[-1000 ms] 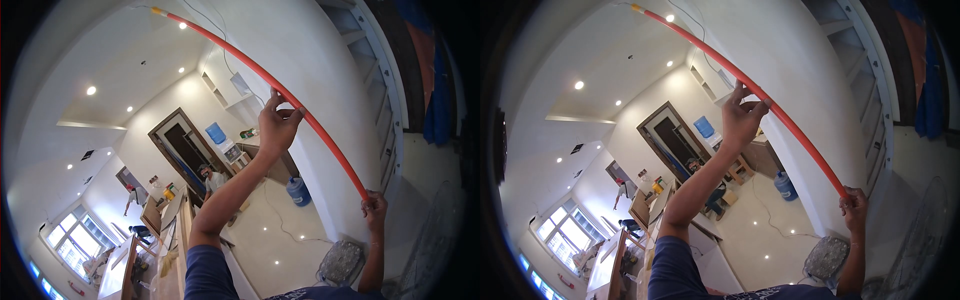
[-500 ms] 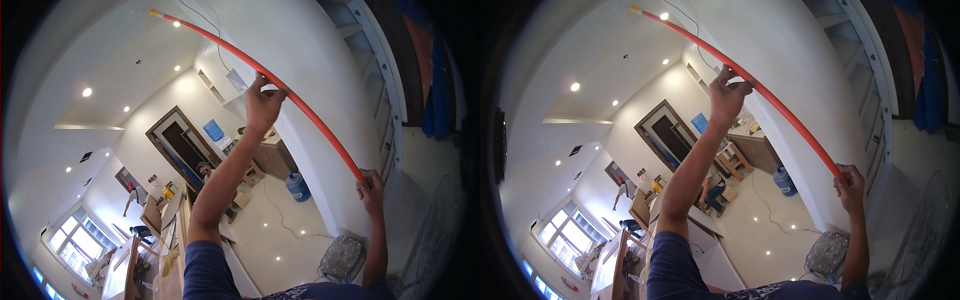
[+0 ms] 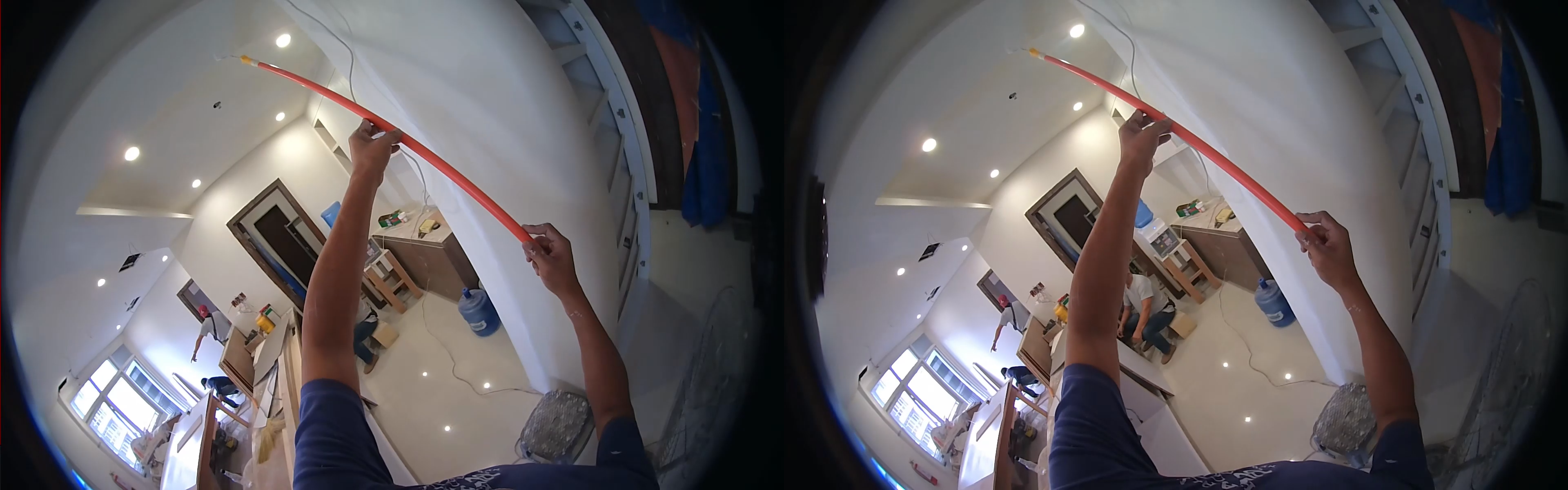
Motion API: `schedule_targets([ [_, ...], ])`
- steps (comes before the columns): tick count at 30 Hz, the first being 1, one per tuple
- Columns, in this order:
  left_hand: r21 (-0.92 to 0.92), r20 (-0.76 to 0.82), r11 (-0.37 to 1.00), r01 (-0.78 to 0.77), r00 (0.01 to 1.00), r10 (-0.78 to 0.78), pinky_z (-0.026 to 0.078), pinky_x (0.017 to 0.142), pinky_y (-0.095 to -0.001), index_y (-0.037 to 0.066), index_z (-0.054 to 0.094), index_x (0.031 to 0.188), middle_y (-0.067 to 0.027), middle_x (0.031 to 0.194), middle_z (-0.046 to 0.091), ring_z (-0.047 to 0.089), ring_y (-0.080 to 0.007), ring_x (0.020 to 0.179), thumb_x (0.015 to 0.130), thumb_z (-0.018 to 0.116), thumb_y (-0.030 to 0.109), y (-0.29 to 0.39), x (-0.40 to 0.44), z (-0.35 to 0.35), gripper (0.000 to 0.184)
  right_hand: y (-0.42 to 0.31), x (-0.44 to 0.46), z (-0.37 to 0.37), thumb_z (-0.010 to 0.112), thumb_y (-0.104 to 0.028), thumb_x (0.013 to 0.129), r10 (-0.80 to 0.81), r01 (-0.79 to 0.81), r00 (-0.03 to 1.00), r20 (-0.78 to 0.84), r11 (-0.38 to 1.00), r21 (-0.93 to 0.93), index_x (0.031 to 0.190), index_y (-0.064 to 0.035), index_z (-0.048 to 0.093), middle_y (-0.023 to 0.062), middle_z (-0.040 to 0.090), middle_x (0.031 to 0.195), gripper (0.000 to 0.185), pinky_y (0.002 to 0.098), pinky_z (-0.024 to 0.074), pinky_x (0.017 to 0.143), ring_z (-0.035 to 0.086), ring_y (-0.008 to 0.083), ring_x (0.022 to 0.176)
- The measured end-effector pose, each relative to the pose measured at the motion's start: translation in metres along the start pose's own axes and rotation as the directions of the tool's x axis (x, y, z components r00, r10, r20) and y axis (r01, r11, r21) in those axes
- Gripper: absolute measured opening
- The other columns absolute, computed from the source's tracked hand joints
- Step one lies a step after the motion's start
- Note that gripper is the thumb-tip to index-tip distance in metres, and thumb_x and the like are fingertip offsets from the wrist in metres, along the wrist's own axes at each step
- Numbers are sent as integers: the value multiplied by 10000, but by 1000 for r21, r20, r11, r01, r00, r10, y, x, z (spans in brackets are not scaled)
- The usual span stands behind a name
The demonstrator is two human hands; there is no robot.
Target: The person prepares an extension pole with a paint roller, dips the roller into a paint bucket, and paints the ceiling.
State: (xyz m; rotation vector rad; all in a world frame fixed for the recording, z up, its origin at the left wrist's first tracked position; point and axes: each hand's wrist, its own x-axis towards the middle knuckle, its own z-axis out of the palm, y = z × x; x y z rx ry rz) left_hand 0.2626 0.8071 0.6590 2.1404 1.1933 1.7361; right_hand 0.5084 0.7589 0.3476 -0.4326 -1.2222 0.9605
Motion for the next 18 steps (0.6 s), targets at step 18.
schedule_targets([
  [18,-27,167,989,-143,975,145,583,737,-303,-139,584,1217,-167,1138,689,745,-199,875,827,713,-4,50,-86,51,432,23,-79,-77,644,-62,977,-54,61,996,-77,994,86,1188,-12,623,46,581,727,218,200,388,457,518,73,600],
])
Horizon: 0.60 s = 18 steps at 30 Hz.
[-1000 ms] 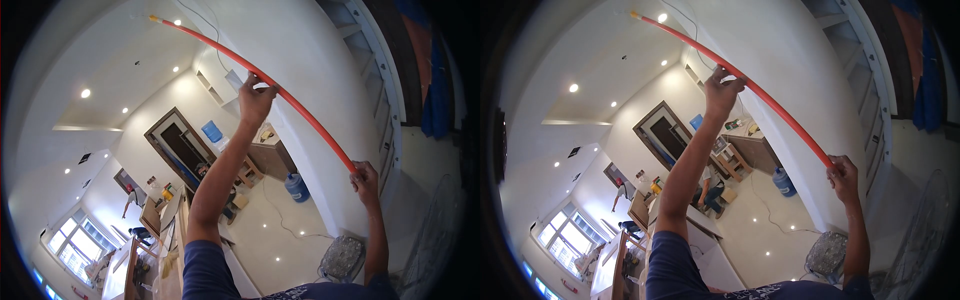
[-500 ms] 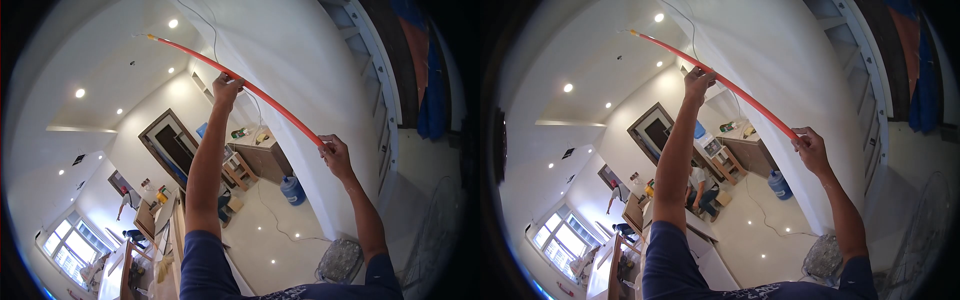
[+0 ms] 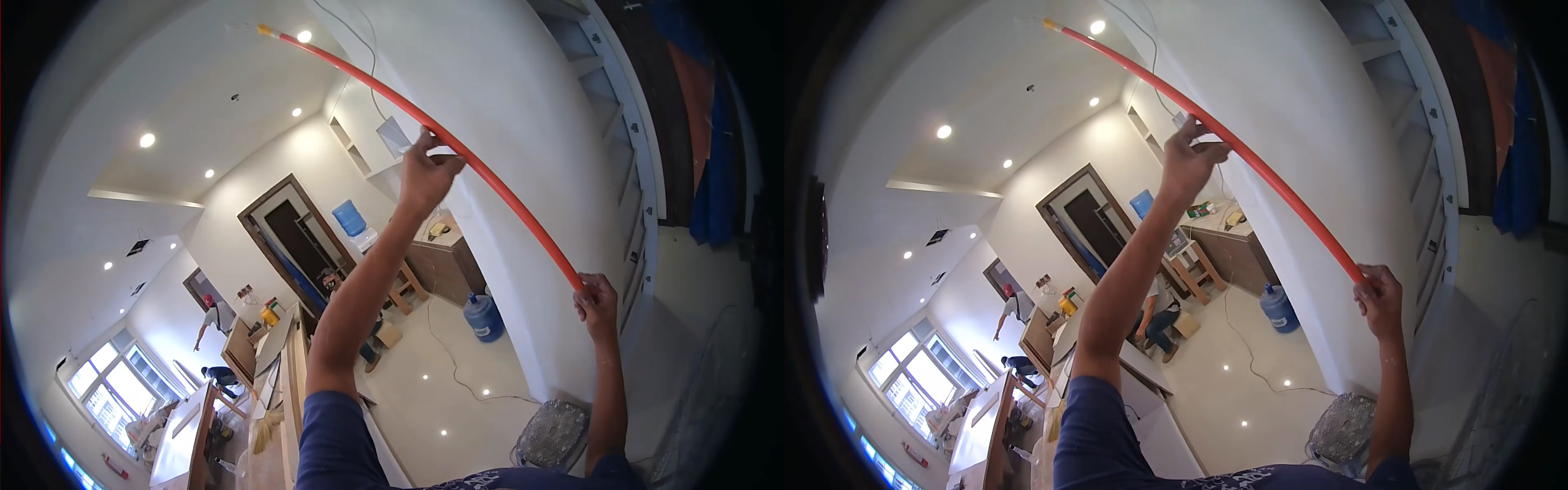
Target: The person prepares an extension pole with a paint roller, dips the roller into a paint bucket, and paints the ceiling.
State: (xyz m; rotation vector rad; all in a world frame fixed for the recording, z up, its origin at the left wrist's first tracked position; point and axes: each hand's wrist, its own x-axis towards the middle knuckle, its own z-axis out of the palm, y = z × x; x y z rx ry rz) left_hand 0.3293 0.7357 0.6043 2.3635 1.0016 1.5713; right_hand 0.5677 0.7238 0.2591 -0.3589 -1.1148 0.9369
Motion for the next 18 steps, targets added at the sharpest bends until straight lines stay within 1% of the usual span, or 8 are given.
schedule_targets([
  [2,-49,25,999,-13,1000,14,584,760,-300,-133,584,1221,-165,1165,682,748,-203,910,832,710,-5,21,-16,15,429,1,-20,-13,647,-62,974,-46,47,999,-21,998,30,1178,-13,624,46,577,730,211,200,391,453,520,75,596],
  [3,-52,67,999,14,998,-10,587,816,-308,-171,495,1335,-178,1208,640,734,-225,985,834,691,-31,33,-23,21,557,0,-28,-20,648,-61,973,-70,71,997,-32,996,45,1173,-14,624,47,576,732,207,201,392,451,520,76,594],
  [6,-73,72,997,22,997,-17,587,832,-303,-167,510,1318,-244,1368,568,736,-221,1005,855,688,-24,49,-36,38,516,-7,-46,-38,643,-61,975,-21,22,998,-58,999,28,1180,-14,624,47,577,746,212,205,396,445,517,79,589],
  [7,-58,82,998,12,997,-8,587,835,-297,-159,522,1301,-329,1532,395,734,-223,1038,868,689,-15,52,-40,42,486,-8,-50,-45,646,-63,974,-25,27,998,-49,999,30,1184,-14,624,47,578,749,217,207,397,445,516,79,588],
  [10,-113,88,994,11,996,-1,587,831,-293,-147,545,1269,-391,1600,210,732,-237,1058,869,689,-11,62,-48,49,446,-15,-62,-58,653,-72,971,-23,23,999,-30,999,21,1195,-11,623,45,579,755,234,213,401,447,516,81,589],
  [11,-77,80,996,33,996,-27,590,836,-298,-162,475,1354,-341,1535,380,729,-229,1046,878,691,-3,65,-50,50,547,-18,-65,-60,655,-77,971,-17,17,999,-33,1000,10,1197,-9,622,43,579,756,239,214,402,449,518,82,590],
  [14,-55,11,998,-11,1000,12,591,843,-308,-181,339,1457,-262,1394,537,716,-220,1042,887,694,7,69,-64,58,697,-21,-77,-64,664,-80,966,-16,15,999,-39,999,-30,1194,-2,623,37,579,754,245,215,406,454,520,81,593],
  [18,-75,-33,996,-39,999,36,619,810,-310,-202,190,1506,-209,1281,542,716,-242,1000,872,707,-15,69,-69,59,838,-37,-82,-51,674,-77,961,-11,10,999,-50,1000,-29,1181,4,628,31,583,741,239,211,407,457,516,76,588],
])
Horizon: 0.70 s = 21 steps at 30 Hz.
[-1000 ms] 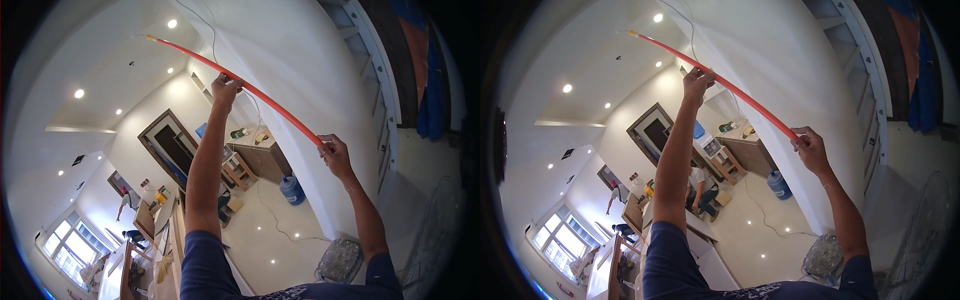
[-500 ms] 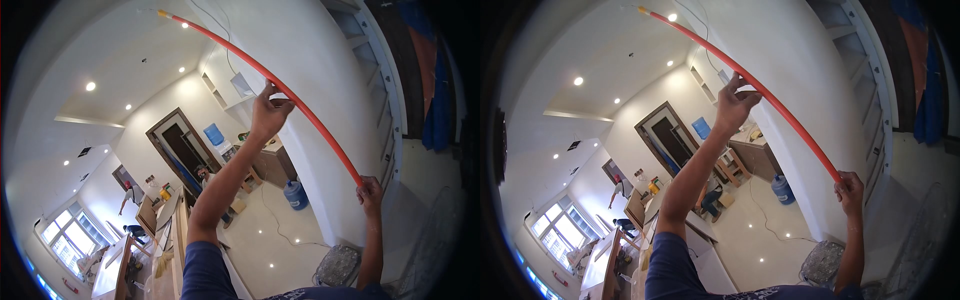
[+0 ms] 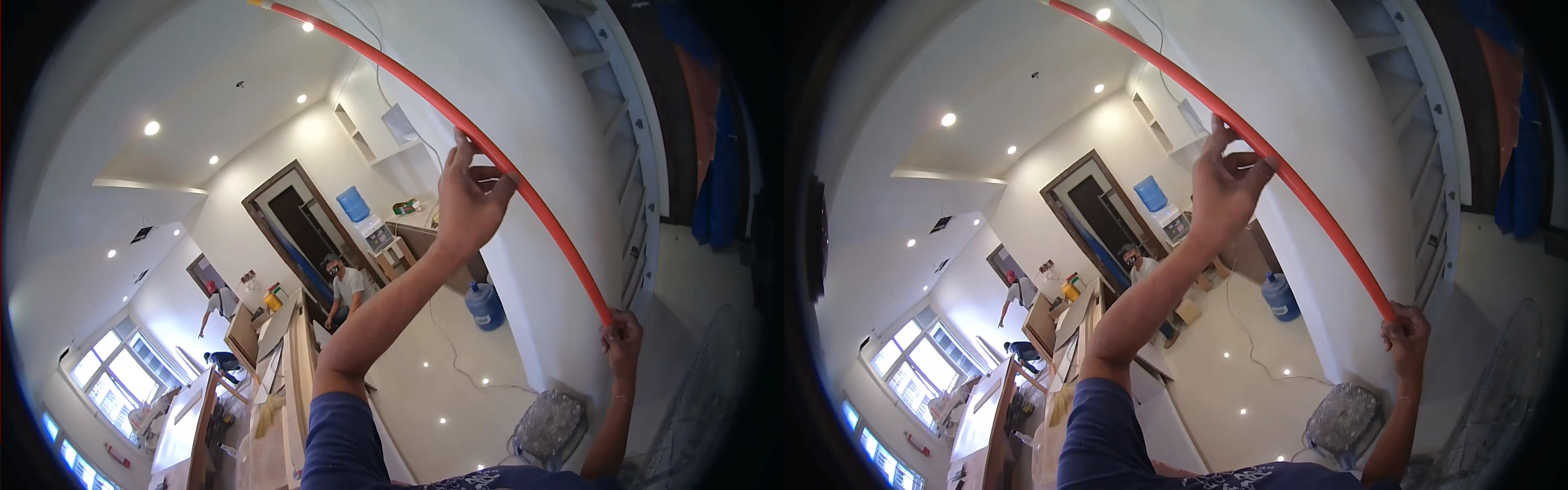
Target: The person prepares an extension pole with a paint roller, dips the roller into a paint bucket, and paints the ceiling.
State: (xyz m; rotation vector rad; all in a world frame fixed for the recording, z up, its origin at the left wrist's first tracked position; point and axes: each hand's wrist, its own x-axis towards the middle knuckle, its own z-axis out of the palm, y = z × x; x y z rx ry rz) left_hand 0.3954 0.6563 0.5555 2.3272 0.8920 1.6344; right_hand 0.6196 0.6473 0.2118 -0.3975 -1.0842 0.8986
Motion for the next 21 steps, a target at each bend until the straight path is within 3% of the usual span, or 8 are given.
schedule_targets([
  [6,127,-108,992,0,994,14,626,790,-298,-259,250,1442,-231,1290,514,711,-257,987,855,736,6,4,1,-38,806,-14,-7,54,684,-90,964,105,-105,993,46,994,0,1178,-5,636,36,598,742,235,205,411,455,520,67,581],
  [7,133,-161,991,-32,986,53,596,801,-320,-166,538,1203,-303,1258,594,725,-237,926,876,742,51,-5,3,-45,442,-12,-4,66,683,-122,978,76,-76,995,63,997,-1,1200,-21,613,33,581,743,254,204,405,451,500,65,557],
  [10,152,-203,988,36,979,-5,596,775,-312,-135,565,1197,-236,1168,644,721,-227,898,877,738,41,-30,23,-85,405,-21,15,104,652,-81,984,59,-59,994,86,998,-4,1205,-18,614,36,588,763,233,202,405,454,516,68,586],
  [11,134,-209,991,18,978,11,594,746,-302,-95,585,1176,-163,1062,665,714,-208,872,875,738,42,-39,32,-100,364,-25,23,117,630,-65,992,65,-65,992,110,998,3,1214,-7,610,37,592,778,230,200,404,462,526,67,615],
  [12,113,-187,985,132,976,-110,589,782,-338,-61,591,1168,-122,1022,654,703,-225,908,890,721,87,-25,37,-111,340,-28,32,131,634,-65,991,72,-72,990,122,997,-4,1217,-8,610,35,593,775,234,199,403,466,524,64,618],
  [14,-13,-200,980,197,960,-196,568,859,-389,-33,609,1151,-122,1030,651,681,-255,986,906,692,156,-36,54,-137,320,-31,47,156,641,-64,989,89,-88,986,142,996,-18,1223,-9,610,32,594,769,242,196,403,474,521,57,623],
  [17,-36,-204,951,308,929,-309,529,939,-427,-15,621,1160,-121,1066,642,645,-274,1062,920,659,223,-43,71,-168,341,-24,65,188,646,-59,985,51,-51,985,164,999,-9,1236,-19,614,26,597,756,256,197,398,482,498,47,598],
  [21,3,-226,942,336,918,-327,536,920,-420,-13,621,1088,-142,1138,641,627,-274,1077,869,728,303,-52,83,-193,398,-25,75,212,646,-54,985,81,-75,980,182,996,-41,1250,-29,618,18,598,747,268,206,382,477,463,45,545],
])
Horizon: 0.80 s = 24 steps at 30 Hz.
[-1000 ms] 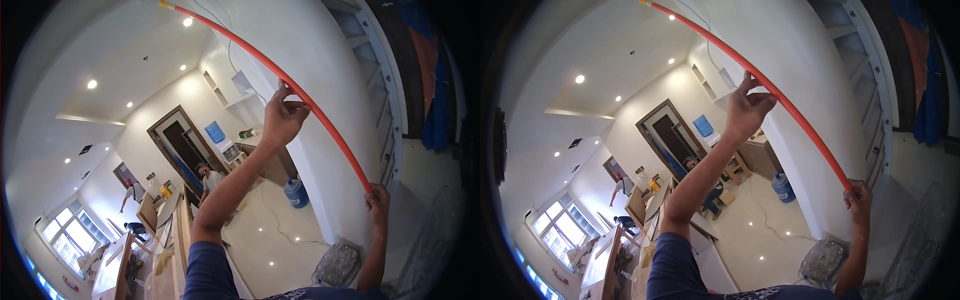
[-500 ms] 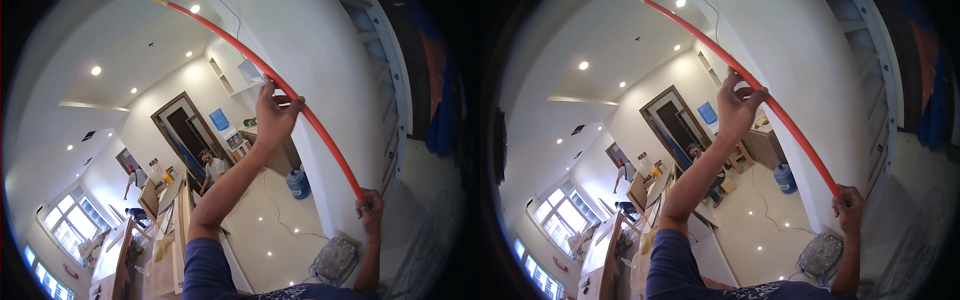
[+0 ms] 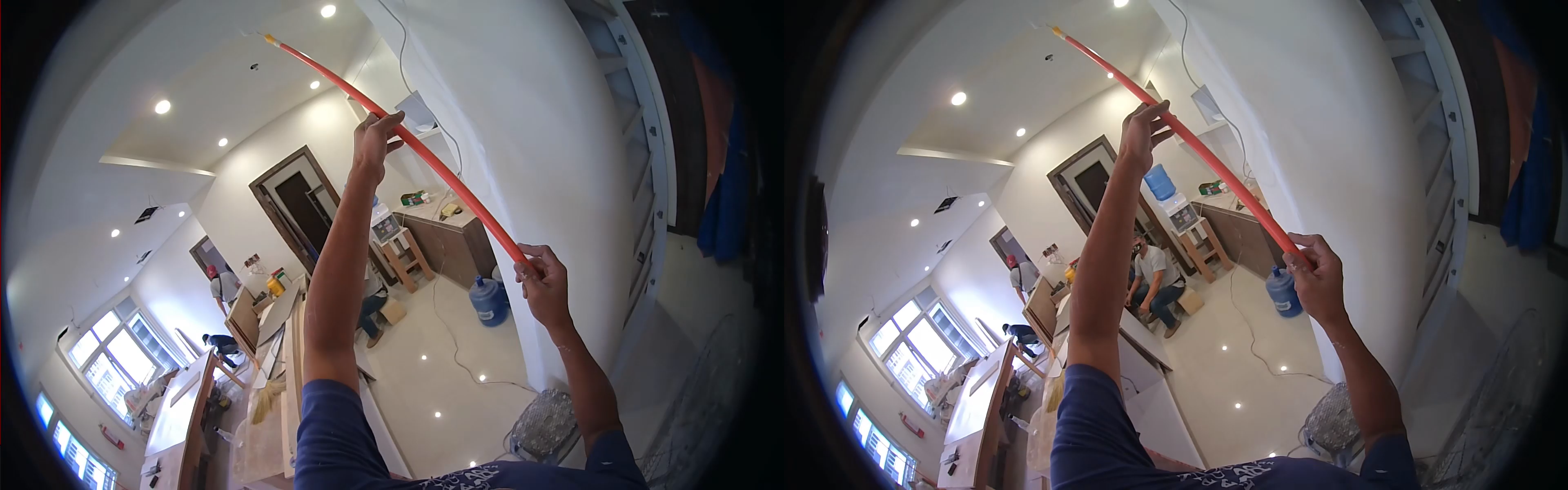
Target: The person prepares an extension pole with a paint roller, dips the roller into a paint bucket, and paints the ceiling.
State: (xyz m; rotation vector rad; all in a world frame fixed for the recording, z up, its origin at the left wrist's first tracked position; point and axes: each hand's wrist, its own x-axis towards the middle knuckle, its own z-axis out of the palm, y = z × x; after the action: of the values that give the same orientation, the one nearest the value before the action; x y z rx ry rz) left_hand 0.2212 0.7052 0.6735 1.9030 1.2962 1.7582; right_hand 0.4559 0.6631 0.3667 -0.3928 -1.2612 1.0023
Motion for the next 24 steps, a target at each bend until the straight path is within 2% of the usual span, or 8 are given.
schedule_targets([
  [3,-5,31,1000,-15,999,15,531,916,-413,-10,619,1096,-139,1142,647,627,-265,1087,864,737,312,-2,-5,0,414,-4,-4,-1,652,-62,986,31,-31,999,-12,999,-28,1246,-22,611,24,599,749,266,203,390,481,482,48,572],
  [6,0,93,999,-51,994,51,526,905,-393,-19,618,1125,-136,1134,654,628,-244,1088,864,738,307,1,-25,10,435,13,-17,-19,646,-65,990,-4,3,999,-41,1000,-3,1240,-10,600,30,599,762,260,203,402,485,504,55,606],
  [9,50,202,994,-94,976,82,515,936,-391,22,597,1201,-108,1208,646,633,-218,1106,912,639,250,11,-53,27,370,23,-41,-50,636,-60,993,9,-8,1000,-30,1000,18,1230,-4,591,36,596,772,248,200,414,488,523,64,634],
  [11,39,265,989,-140,956,125,517,964,-385,-84,513,1351,-175,1235,639,631,-254,1152,899,642,239,19,-77,41,570,37,-58,-72,644,-65,984,-32,35,997,-67,998,53,1212,-9,605,46,619,781,238,205,426,490,543,64,622],
  [13,33,350,984,-177,924,155,519,988,-397,-132,454,1401,-213,1251,623,627,-279,1178,894,650,209,33,-100,57,642,40,-74,-92,659,-82,980,-55,63,994,-96,995,78,1202,-3,603,51,616,793,242,209,432,483,553,76,636],
  [16,-58,427,984,-169,887,178,528,1000,-397,-149,447,1392,-217,1234,628,633,-284,1182,874,673,145,44,-120,81,637,45,-94,-118,665,-93,980,-78,90,987,-140,993,76,1198,-5,607,52,614,794,243,211,435,481,555,78,638],
  [19,-129,420,978,-167,884,206,544,997,-385,-148,442,1395,-209,1235,624,635,-280,1179,860,676,75,51,-130,101,625,37,-105,-136,668,-100,980,-73,81,983,-170,996,45,1200,-10,610,49,609,778,245,211,436,478,553,78,629],
  [24,-100,463,978,-182,862,208,565,999,-379,-158,426,1401,-213,1301,578,640,-290,1183,872,662,41,51,-133,126,612,31,-114,-168,648,-48,968,-77,77,975,-208,997,-5,1179,-16,629,42,598,745,214,213,434,468,540,77,596],
])
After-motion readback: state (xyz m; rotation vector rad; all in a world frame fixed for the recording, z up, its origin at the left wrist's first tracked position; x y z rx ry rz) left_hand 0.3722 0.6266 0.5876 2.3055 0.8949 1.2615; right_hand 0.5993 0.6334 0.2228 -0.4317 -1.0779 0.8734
